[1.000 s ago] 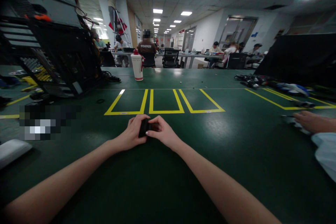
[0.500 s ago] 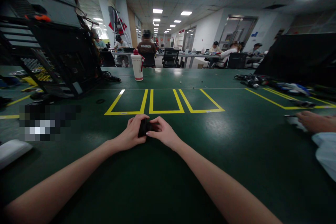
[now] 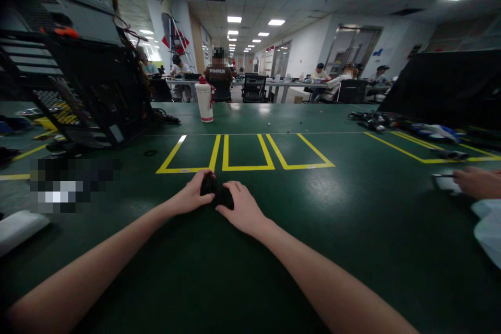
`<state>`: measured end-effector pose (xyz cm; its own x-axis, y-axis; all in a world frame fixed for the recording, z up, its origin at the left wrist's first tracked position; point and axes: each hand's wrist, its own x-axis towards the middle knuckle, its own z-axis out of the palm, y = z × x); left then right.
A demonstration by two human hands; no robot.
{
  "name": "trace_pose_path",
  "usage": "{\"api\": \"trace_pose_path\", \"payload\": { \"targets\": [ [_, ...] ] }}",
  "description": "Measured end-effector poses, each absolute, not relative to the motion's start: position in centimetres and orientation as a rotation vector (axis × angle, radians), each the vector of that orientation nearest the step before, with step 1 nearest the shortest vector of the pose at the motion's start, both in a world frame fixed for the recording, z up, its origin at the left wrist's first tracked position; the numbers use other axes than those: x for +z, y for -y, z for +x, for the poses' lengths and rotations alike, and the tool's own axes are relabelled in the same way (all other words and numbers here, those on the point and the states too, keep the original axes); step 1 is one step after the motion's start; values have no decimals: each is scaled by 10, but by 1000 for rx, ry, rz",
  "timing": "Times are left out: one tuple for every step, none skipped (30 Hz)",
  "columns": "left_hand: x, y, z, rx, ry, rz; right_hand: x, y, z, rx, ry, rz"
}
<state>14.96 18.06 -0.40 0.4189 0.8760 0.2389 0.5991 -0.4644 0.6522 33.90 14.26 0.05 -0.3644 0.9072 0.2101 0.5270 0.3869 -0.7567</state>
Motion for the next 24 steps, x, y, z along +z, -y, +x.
{"api": "trace_pose_path", "payload": {
  "targets": [
    [-5,-182,149,796,-1249,2187,0,-142,339,775,2022,-1233],
    [-6,-182,150,809,-1250,2169,0,-142,340,773,2008,-1235],
    [-7,-182,150,819,-1251,2153,0,-143,340,781,1987,-1235],
    [-8,-182,150,826,-1253,2142,-1,-143,341,796,1963,-1233],
    [-8,-181,151,833,-1256,2137,-1,-144,341,811,1942,-1228],
    [-8,-181,151,839,-1258,2138,-1,-145,341,820,1929,-1222],
    [-8,-181,151,841,-1256,2140,-2,-146,341,825,1922,-1219],
    [-8,-181,151,841,-1250,2142,-2,-148,340,824,1922,-1222],
    [-8,-181,152,841,-1241,2144,-2,-149,340,816,1925,-1226],
    [-7,-180,152,841,-1233,2145,-2,-150,340,803,1932,-1235],
    [-6,-179,152,842,-1232,2149,-2,-150,340,789,1939,-1246],
    [-5,-177,152,838,-1236,2160,-1,-149,340,774,1945,-1254],
    [-2,-174,152,825,-1244,2183,0,-147,340,761,1954,-1254],
    [2,-168,152,800,-1254,2216,2,-144,340,749,1964,-1250],
    [6,-160,151,760,-1260,2262,5,-138,340,744,1975,-1245],
    [12,-149,150,706,-1257,2317,9,-130,339,749,1995,-1241],
    [18,-136,148,650,-1248,2373,13,-120,337,759,2019,-1245],
    [25,-121,147,600,-1229,2433,18,-107,335,785,2058,-1255],
    [30,-103,144,538,-1181,2493,21,-93,332,829,2105,-1262],
    [34,-85,142,467,-1110,2562,25,-78,328,880,2150,-1267],
    [36,-67,138,387,-1026,2640,27,-62,323,937,2204,-1263],
    [35,-49,134,341,-985,2706,28,-48,318,1002,2239,-1257],
    [31,-33,129,326,-925,2760,29,-34,313,1076,2273,-1245],
    [24,-19,123,274,-898,2766,29,-23,307,1157,2317,-1203]
  ]
}}
